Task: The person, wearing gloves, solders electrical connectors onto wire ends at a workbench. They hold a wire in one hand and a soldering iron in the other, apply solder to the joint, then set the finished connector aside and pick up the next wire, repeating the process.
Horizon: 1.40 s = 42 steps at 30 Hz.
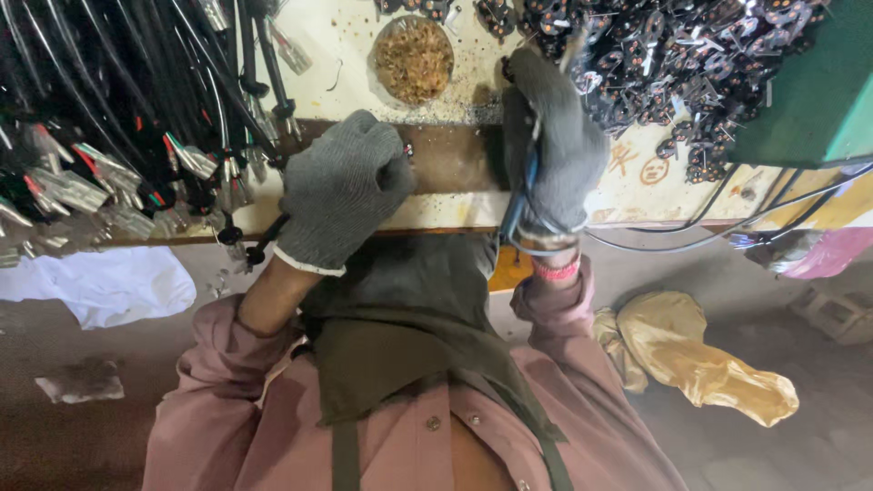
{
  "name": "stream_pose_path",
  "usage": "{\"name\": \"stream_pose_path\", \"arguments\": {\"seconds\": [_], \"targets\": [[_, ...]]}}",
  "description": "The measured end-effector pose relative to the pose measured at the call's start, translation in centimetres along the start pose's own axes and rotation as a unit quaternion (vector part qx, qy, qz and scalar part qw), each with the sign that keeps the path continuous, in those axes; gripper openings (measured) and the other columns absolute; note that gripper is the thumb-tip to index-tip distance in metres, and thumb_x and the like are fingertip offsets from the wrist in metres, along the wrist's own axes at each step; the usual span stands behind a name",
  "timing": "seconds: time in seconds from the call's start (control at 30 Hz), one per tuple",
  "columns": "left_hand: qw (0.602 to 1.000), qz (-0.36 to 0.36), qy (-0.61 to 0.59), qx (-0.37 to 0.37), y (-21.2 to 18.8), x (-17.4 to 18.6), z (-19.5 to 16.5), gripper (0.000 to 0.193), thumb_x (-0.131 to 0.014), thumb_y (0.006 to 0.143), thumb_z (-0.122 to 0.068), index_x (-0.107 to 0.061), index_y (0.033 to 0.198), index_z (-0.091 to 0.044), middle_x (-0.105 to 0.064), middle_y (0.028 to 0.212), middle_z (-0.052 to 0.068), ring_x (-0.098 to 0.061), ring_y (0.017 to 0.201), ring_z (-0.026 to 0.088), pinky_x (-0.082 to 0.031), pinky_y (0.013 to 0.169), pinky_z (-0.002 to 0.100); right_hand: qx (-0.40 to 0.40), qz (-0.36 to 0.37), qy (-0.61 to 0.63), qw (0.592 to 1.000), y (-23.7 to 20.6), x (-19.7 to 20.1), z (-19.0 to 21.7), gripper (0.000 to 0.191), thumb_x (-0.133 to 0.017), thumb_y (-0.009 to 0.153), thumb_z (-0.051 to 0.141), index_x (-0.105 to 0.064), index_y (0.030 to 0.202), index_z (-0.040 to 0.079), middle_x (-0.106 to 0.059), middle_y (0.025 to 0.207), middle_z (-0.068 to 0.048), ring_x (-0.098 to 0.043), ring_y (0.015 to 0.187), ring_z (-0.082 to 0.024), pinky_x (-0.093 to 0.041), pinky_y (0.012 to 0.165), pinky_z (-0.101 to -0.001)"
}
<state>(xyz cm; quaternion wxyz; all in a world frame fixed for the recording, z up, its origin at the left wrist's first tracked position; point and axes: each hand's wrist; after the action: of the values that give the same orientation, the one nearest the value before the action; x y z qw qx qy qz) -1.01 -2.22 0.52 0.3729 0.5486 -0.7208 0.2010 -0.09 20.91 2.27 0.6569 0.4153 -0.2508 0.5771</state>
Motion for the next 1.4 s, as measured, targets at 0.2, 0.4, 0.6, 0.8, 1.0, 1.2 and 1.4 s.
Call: {"name": "stream_pose_path", "arguments": {"seconds": [0.2, 0.4, 0.6, 0.8, 1.0, 1.2, 1.4], "targets": [[0.999, 0.019, -0.025, 0.017, -0.1, 0.3, 0.1, 0.016, -0.073, 0.086, -0.016, -0.058, 0.083, -0.014, -0.058, 0.085, 0.006, -0.064, 0.072, 0.028, -0.051, 0.06, 0.042, 0.044, 0.148, -0.086, 0.984, 0.0, 3.0, 2.3, 0.031, -0.08, 0.094, 0.005, -0.07, 0.122, 0.014, -0.073, 0.098, -0.009, -0.072, 0.087, -0.032, -0.055, 0.073, -0.0429], [0.994, 0.04, -0.101, 0.007, -0.2, 0.6, 0.5, 0.021, -0.078, 0.085, -0.019, -0.059, 0.09, -0.013, -0.057, 0.088, 0.008, -0.065, 0.079, 0.031, -0.052, 0.065, 0.044, -0.002, 0.133, -0.036, 0.991, -2.8, 3.3, 2.4, 0.037, -0.079, 0.093, 0.005, -0.067, 0.125, 0.016, -0.072, 0.105, -0.012, -0.072, 0.094, -0.033, -0.058, 0.08, -0.0416], [0.997, 0.033, -0.068, 0.004, 0.0, 0.7, 0.2, 0.018, -0.076, 0.086, -0.015, -0.058, 0.087, -0.014, -0.057, 0.086, 0.008, -0.065, 0.079, 0.03, -0.053, 0.066, 0.044, 0.104, 0.183, -0.215, 0.954, -3.1, 1.1, 4.8, 0.033, -0.072, 0.076, 0.009, -0.07, 0.109, 0.012, -0.076, 0.11, -0.025, -0.076, 0.101, -0.042, -0.062, 0.076, -0.039], [0.998, 0.059, -0.029, -0.012, -0.3, 0.5, -0.7, 0.012, -0.072, 0.089, -0.016, -0.061, 0.092, -0.013, -0.059, 0.091, 0.009, -0.065, 0.084, 0.03, -0.053, 0.065, 0.044, -0.125, -0.146, 0.231, 0.954, -8.3, 0.6, 0.5, 0.017, -0.066, 0.093, 0.009, -0.067, 0.11, 0.008, -0.07, 0.1, -0.016, -0.07, 0.089, -0.029, -0.057, 0.072, -0.034], [0.994, 0.099, -0.042, -0.029, -0.3, -1.3, -2.4, 0.011, -0.069, 0.091, -0.02, -0.061, 0.093, -0.013, -0.058, 0.093, 0.008, -0.066, 0.086, 0.029, -0.053, 0.064, 0.044, -0.316, -0.027, 0.429, 0.846, -18.7, -2.7, -5.4, 0.008, -0.062, 0.103, 0.011, -0.062, 0.108, 0.006, -0.064, 0.094, -0.008, -0.063, 0.082, -0.02, -0.053, 0.068, -0.0295], [0.991, 0.123, -0.032, -0.037, 0.2, -1.8, -2.8, 0.015, -0.071, 0.087, -0.022, -0.061, 0.095, -0.013, -0.059, 0.095, 0.009, -0.065, 0.087, 0.03, -0.053, 0.063, 0.044, -0.315, 0.018, 0.551, 0.772, -19.1, -4.1, -7.0, 0.015, -0.061, 0.118, 0.013, -0.058, 0.106, 0.004, -0.054, 0.087, 0.001, -0.053, 0.073, -0.009, -0.045, 0.062, -0.0218], [0.996, 0.073, -0.052, -0.024, -2.8, -1.8, -1.7, 0.035, -0.074, 0.084, -0.019, -0.063, 0.116, -0.008, -0.061, 0.109, 0.015, -0.064, 0.101, 0.034, -0.053, 0.077, 0.046, -0.017, 0.063, 0.065, 0.996, -10.6, -3.4, -1.3, 0.019, -0.073, 0.098, 0.014, -0.063, 0.114, 0.013, -0.072, 0.109, -0.008, -0.071, 0.089, -0.021, -0.055, 0.075, -0.0305]]}}
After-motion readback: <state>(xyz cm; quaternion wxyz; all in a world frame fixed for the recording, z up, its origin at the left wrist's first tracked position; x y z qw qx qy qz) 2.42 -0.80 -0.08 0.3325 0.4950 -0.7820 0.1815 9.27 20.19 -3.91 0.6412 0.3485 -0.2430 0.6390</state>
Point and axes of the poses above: each hand's wrist, its own y-axis towards the middle knuckle, its own x-axis out of the back of the hand, z = x × y
